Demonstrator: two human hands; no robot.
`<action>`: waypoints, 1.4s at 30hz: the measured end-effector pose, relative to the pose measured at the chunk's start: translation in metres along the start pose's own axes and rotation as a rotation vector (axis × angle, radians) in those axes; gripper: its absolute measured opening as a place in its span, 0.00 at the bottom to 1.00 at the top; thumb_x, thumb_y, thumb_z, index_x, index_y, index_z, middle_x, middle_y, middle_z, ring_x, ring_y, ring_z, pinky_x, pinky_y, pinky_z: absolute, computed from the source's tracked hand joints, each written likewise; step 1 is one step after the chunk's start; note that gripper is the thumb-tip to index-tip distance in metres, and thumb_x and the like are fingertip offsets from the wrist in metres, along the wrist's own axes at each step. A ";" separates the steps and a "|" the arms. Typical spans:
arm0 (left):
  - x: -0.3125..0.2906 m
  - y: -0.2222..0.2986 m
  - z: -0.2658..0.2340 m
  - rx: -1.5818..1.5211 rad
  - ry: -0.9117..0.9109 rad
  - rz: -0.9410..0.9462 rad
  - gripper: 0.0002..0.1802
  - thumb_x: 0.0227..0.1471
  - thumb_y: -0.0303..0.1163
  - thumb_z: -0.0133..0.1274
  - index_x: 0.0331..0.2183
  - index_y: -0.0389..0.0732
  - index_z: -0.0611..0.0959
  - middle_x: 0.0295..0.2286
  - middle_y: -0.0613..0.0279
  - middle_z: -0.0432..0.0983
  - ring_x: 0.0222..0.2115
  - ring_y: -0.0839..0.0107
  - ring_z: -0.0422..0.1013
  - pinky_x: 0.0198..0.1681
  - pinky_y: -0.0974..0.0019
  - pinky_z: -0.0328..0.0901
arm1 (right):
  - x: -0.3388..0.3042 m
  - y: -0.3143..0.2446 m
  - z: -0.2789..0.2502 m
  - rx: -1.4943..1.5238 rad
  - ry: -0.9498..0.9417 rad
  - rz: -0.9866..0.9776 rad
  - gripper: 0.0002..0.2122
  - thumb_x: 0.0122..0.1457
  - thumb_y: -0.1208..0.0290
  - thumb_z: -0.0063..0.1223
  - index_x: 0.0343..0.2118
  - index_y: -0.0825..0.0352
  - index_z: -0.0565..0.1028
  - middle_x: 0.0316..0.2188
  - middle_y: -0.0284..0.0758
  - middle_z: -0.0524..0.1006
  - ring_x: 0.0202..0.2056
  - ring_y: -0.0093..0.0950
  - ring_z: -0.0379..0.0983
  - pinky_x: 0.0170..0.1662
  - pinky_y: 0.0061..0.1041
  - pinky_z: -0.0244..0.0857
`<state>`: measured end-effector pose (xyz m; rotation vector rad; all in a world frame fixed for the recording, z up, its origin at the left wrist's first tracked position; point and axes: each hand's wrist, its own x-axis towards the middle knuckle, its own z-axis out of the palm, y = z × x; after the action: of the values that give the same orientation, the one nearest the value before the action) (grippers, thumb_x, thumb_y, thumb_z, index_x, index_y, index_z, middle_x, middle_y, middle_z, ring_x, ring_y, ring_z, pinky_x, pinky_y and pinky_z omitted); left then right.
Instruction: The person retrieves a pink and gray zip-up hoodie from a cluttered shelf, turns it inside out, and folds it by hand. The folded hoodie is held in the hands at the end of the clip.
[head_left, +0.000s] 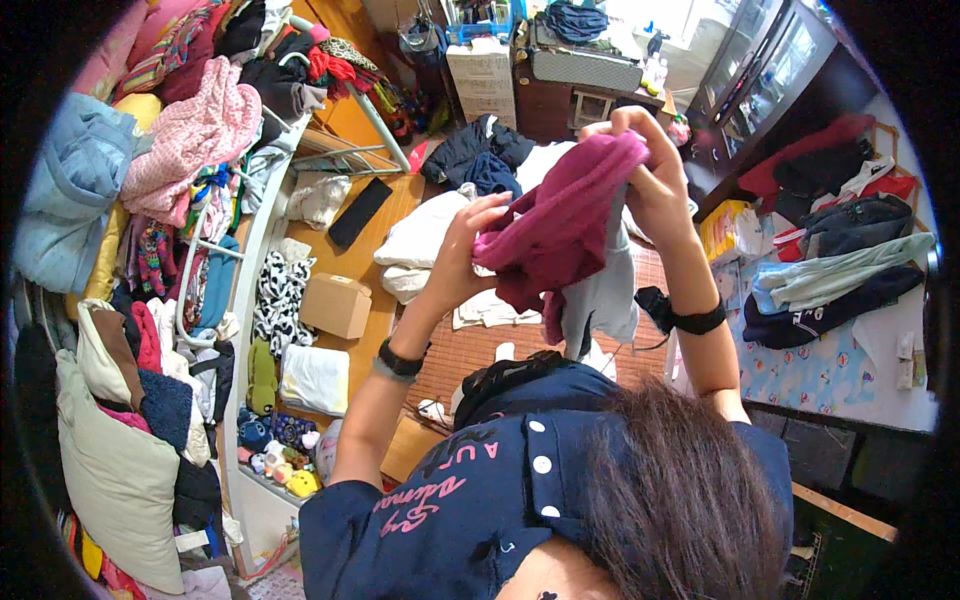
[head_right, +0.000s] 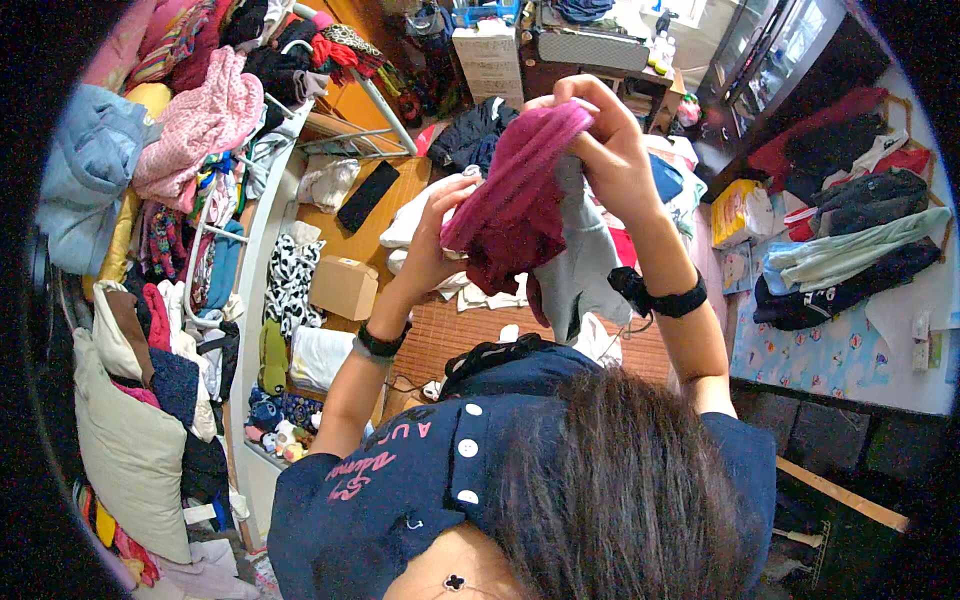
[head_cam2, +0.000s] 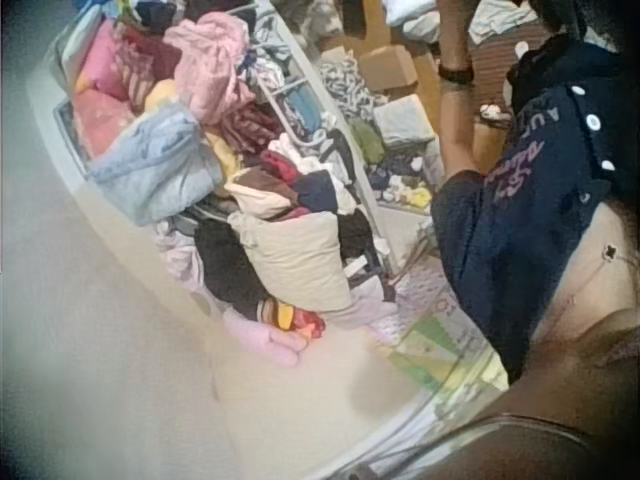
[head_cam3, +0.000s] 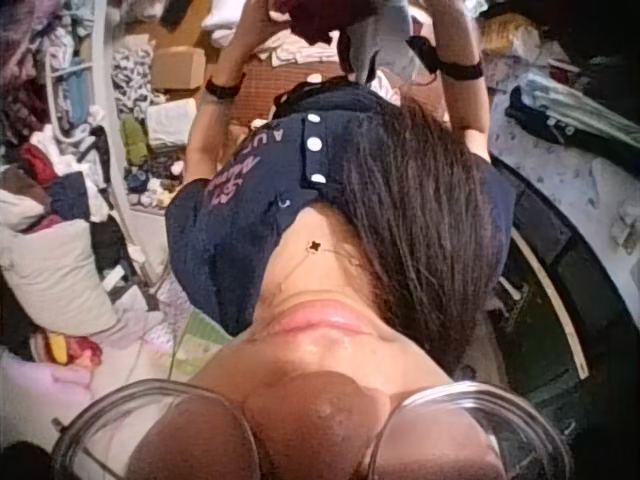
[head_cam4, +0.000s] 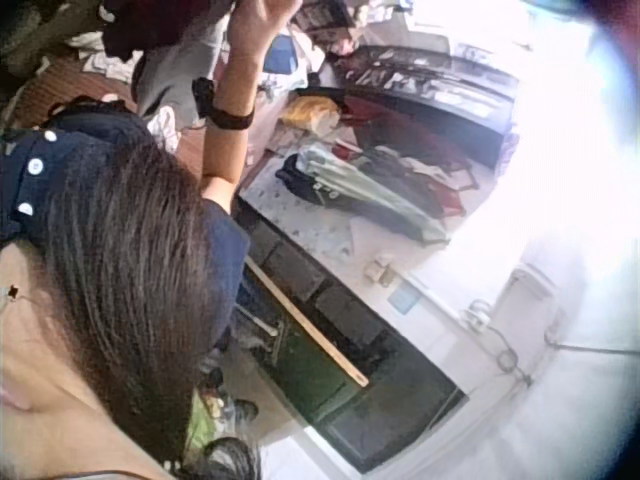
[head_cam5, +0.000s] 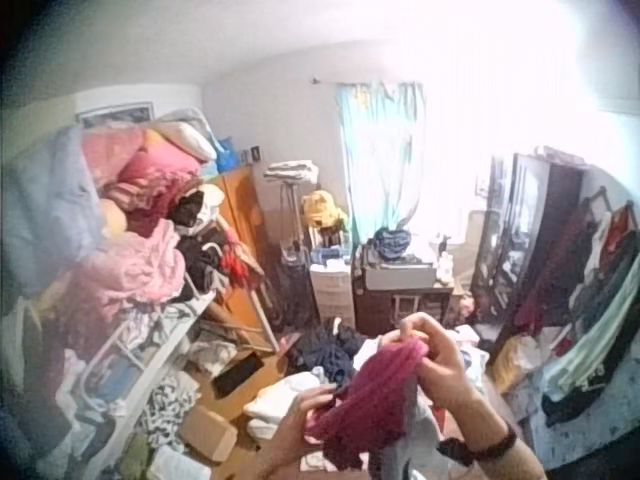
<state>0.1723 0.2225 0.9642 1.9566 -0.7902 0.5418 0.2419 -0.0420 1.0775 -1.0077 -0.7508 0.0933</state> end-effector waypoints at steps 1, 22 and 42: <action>0.008 -0.002 0.007 -0.021 0.011 0.037 0.45 0.35 0.26 0.74 0.56 0.45 0.72 0.58 0.52 0.70 0.59 0.50 0.65 0.62 0.50 0.61 | 0.000 -0.006 -0.001 0.022 0.028 0.042 0.13 0.63 0.72 0.57 0.46 0.64 0.66 0.46 0.39 0.77 0.46 0.26 0.75 0.50 0.25 0.71; 0.166 0.051 -0.095 0.145 0.036 0.270 0.22 0.31 0.33 0.74 0.31 0.38 0.81 0.45 0.57 0.76 0.44 0.62 0.74 0.45 0.66 0.67 | -0.023 -0.076 -0.090 -1.054 0.067 -0.356 0.08 0.49 0.89 0.53 0.27 0.70 0.68 0.44 0.41 0.79 0.44 0.26 0.73 0.49 0.22 0.66; 0.113 0.028 -0.096 0.161 -0.206 -0.028 0.31 0.47 0.19 0.63 0.53 0.42 0.72 0.44 0.56 0.79 0.44 0.64 0.78 0.48 0.61 0.73 | -0.021 -0.050 -0.098 -0.792 0.177 -0.122 0.06 0.58 0.85 0.53 0.34 0.67 0.71 0.51 0.39 0.78 0.54 0.29 0.73 0.56 0.29 0.68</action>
<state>0.2259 0.2623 1.0998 2.1941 -0.8677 0.4016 0.2726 -0.1496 1.0755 -1.6889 -0.6911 -0.4268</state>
